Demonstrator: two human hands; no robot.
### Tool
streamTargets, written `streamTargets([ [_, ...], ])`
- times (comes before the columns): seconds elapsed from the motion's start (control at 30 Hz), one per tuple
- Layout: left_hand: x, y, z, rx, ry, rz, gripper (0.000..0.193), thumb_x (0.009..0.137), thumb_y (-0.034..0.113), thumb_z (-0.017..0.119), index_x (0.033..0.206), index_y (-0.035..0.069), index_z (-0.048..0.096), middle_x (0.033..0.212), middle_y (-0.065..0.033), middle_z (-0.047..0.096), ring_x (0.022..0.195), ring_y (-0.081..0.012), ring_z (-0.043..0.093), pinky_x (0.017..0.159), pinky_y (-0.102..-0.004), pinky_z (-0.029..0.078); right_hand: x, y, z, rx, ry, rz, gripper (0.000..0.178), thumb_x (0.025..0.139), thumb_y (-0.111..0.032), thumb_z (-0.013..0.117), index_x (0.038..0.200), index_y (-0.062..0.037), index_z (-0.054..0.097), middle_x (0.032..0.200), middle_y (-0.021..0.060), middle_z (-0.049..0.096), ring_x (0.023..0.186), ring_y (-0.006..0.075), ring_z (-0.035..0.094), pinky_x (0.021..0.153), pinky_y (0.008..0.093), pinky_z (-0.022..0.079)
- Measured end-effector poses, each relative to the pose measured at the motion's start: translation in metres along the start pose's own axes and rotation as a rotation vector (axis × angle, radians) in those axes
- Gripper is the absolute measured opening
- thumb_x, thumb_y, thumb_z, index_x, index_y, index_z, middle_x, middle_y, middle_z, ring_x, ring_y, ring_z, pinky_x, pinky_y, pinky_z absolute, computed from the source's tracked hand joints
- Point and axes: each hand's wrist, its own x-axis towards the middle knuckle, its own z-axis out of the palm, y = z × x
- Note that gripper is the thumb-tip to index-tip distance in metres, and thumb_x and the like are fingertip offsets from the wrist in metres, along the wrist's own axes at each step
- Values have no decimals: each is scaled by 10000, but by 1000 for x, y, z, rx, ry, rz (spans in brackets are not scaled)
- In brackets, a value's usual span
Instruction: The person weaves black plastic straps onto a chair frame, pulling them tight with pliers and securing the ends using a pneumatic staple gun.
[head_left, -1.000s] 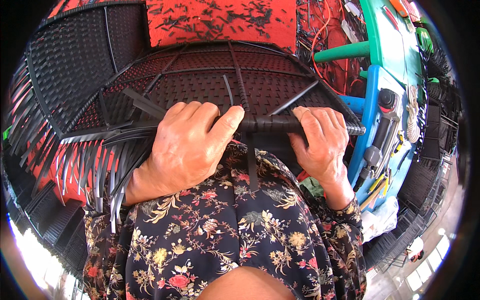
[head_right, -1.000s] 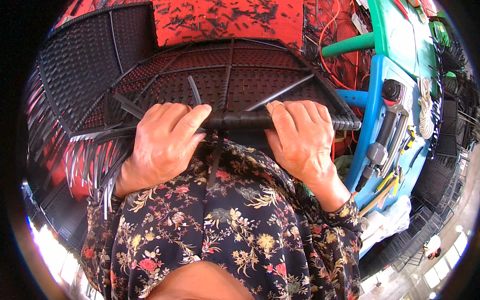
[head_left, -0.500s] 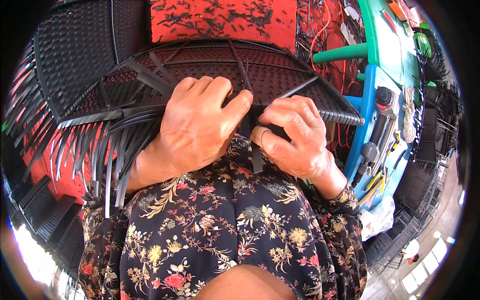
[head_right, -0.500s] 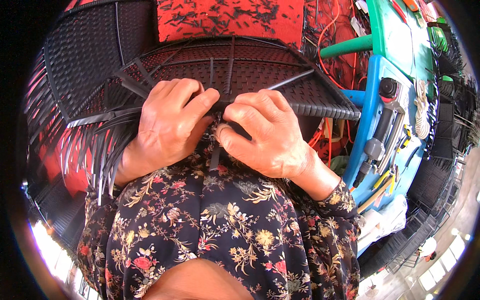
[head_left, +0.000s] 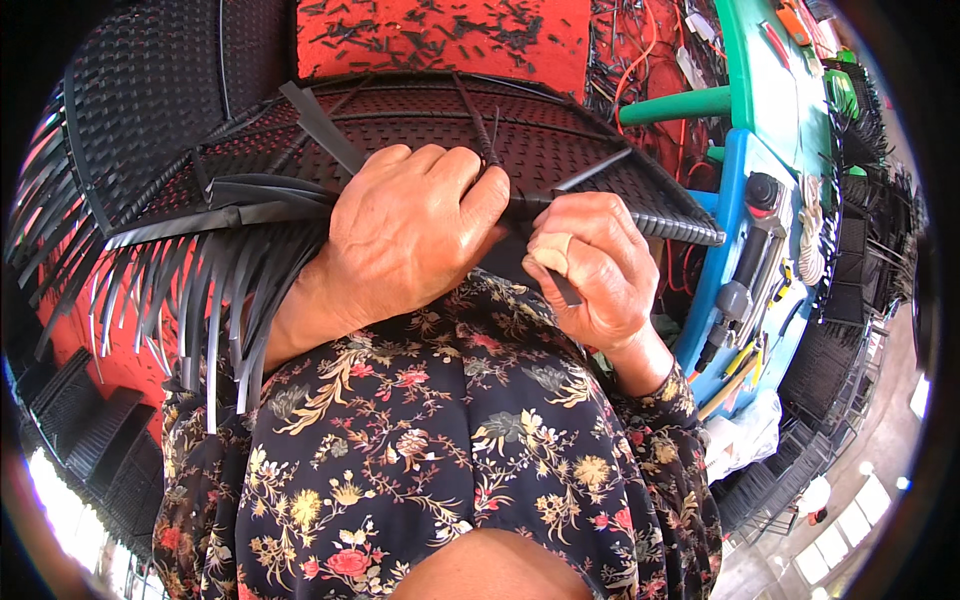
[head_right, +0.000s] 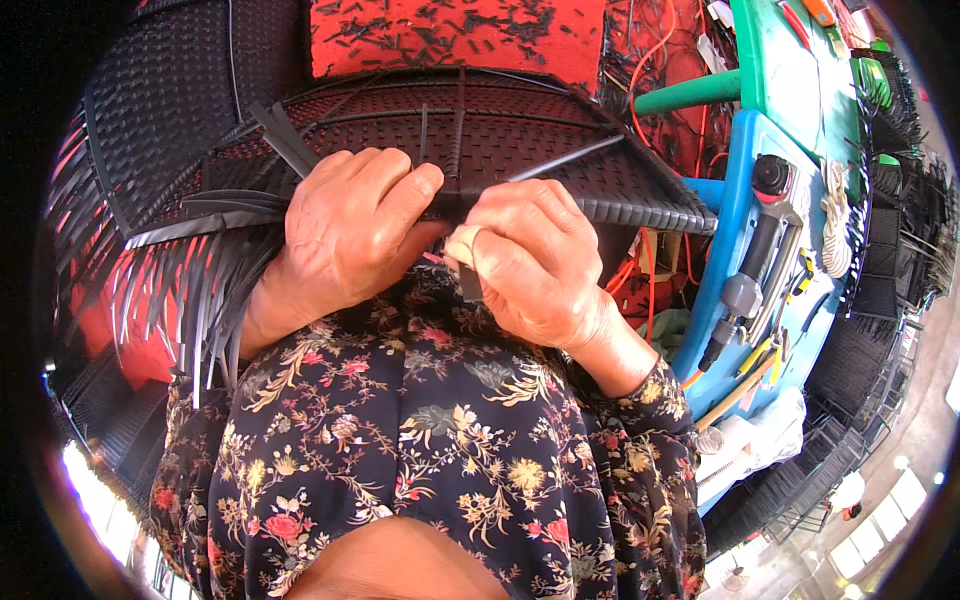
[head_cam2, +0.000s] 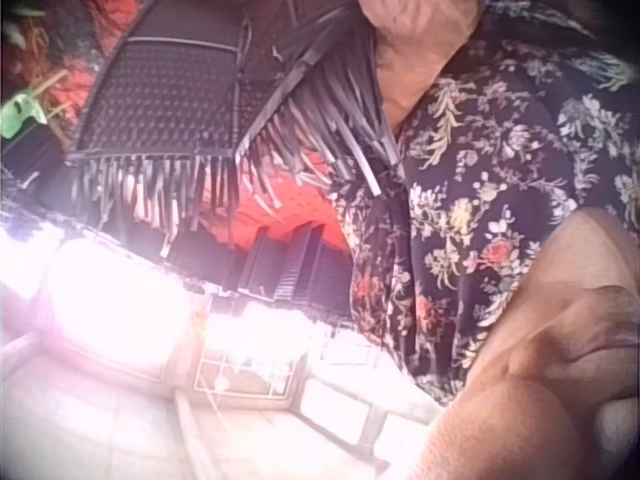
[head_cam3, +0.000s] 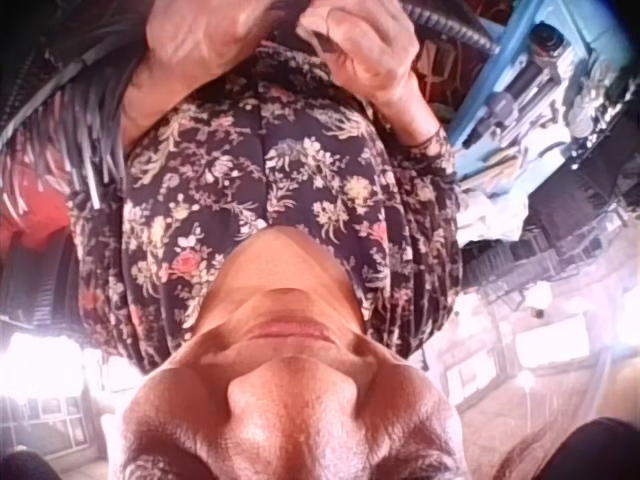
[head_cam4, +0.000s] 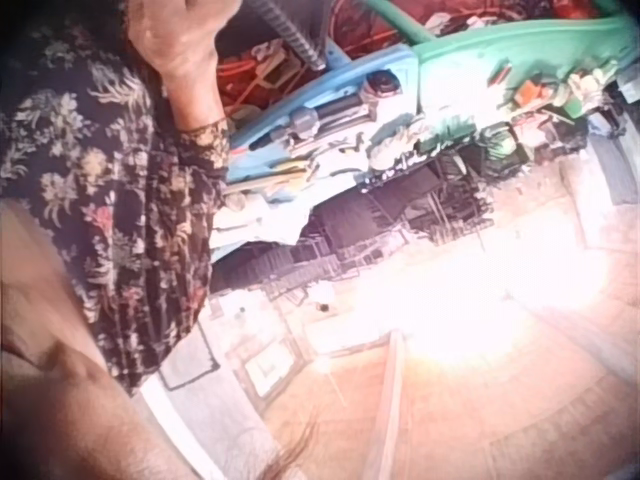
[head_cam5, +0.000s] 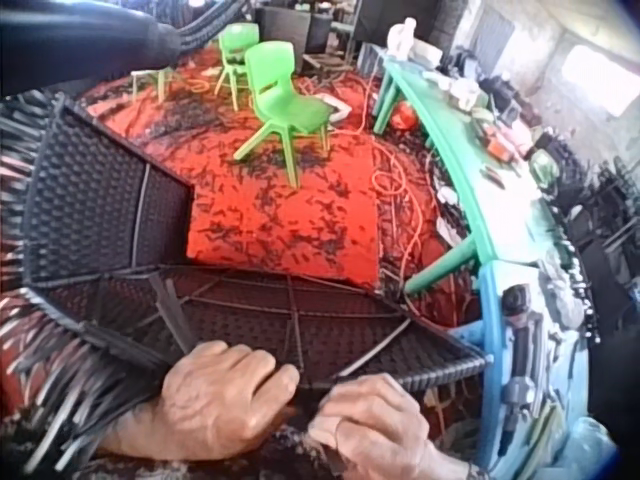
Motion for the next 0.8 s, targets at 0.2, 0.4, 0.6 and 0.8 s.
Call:
streamTargets([
  [0.2, 0, -4, 7, -9, 54, 23, 448, 593, 147, 779, 987, 41, 594, 781, -73, 500, 681, -252, 551, 594, -369, 414, 13, 10, -1, 58, 2, -29, 182, 642, 8, 701, 792, -23, 603, 744, 74, 601, 693, 285, 627, 609, 362, 498],
  [0.4, 1, -8, 2, 36, 105, 28, 403, 611, 201, 783, 943, 49, 613, 752, -64, 501, 655, -256, 545, 586, -367, 417, 32, 11, -2, 211, -40, 90, 125, 794, -29, 729, 838, -7, 613, 724, 104, 587, 645, 278, 611, 574, 333, 496],
  [0.6, 8, -15, 2, 98, 165, 59, 423, 633, 292, 786, 948, 49, 641, 735, -55, 519, 644, -247, 559, 566, -363, 422, 55, 7, -7, 259, -104, 521, 102, 869, -87, 666, 840, 4, 633, 660, 103, 586, 582, 161, 601, 546, 295, 460],
  [0.8, 7, -15, 6, 133, 135, 50, 423, 647, 317, 784, 944, 48, 648, 744, -56, 539, 658, -253, 573, 590, -367, 448, 75, 29, -5, 434, -313, 776, 172, 858, -108, 657, 757, 25, 613, 598, 88, 609, 561, 127, 593, 532, 293, 462],
])
